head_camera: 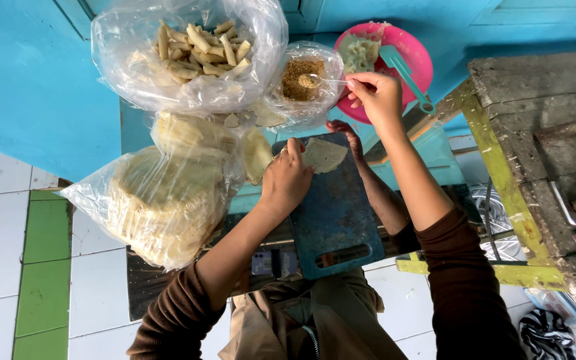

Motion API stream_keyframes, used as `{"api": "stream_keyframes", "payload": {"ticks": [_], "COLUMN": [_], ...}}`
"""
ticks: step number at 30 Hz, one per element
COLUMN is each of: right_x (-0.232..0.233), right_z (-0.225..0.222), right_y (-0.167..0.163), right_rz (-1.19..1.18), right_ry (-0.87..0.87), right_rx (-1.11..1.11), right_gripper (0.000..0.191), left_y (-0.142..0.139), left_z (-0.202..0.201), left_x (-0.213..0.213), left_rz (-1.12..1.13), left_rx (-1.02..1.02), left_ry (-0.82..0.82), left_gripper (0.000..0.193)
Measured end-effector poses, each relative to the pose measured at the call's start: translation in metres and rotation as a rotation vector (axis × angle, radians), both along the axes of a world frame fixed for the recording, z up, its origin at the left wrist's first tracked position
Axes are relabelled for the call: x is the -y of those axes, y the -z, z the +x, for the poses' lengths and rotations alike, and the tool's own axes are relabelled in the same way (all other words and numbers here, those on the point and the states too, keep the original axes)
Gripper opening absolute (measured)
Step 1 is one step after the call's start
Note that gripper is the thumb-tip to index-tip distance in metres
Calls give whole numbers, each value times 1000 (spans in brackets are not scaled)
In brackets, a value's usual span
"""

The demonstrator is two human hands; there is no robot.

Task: The person lays thin dough wrappers on a cutting board, spoons brown filling from a container onto each wrapper, folds the wrappers over the filling by hand, and places the folded dumplings onto a pink plate. They occasionally use a plastic spatula to scoop filling and reach into a bag of dough pieces.

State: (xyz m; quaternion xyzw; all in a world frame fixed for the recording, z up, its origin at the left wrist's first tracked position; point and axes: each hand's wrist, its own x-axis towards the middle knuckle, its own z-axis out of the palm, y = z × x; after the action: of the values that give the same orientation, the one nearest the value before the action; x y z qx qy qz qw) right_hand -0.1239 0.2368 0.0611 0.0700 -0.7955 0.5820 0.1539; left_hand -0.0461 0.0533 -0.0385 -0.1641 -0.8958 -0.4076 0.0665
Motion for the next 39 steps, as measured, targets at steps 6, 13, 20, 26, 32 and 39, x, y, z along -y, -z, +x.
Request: {"api": "stream_keyframes", "payload": {"ticks": [6,13,20,26,32,39], "right_x": [1,2,2,2,-4,-43], "right_z": [6,10,9,5,3,33], "right_y": [9,13,16,22,26,44], "right_rz": [96,173,98,54,-57,-179], "right_ry": [48,120,102,97,59,-13], "right_rx": [-51,-110,-113,-41,18,192], "right_gripper": [14,16,15,16,18,20], "left_y": [-2,-2,0,4,12,15], "left_z": [-1,0,0,1,0,-1], "left_x": [1,2,2,3,4,4], "left_rz": [-22,-6,-25,-9,0,-21], "left_rx": [22,-14,4,-18,-37,-12], "left_ry": [-3,11,12,4,7,20], "left_gripper": [48,49,47,48,49,54]}}
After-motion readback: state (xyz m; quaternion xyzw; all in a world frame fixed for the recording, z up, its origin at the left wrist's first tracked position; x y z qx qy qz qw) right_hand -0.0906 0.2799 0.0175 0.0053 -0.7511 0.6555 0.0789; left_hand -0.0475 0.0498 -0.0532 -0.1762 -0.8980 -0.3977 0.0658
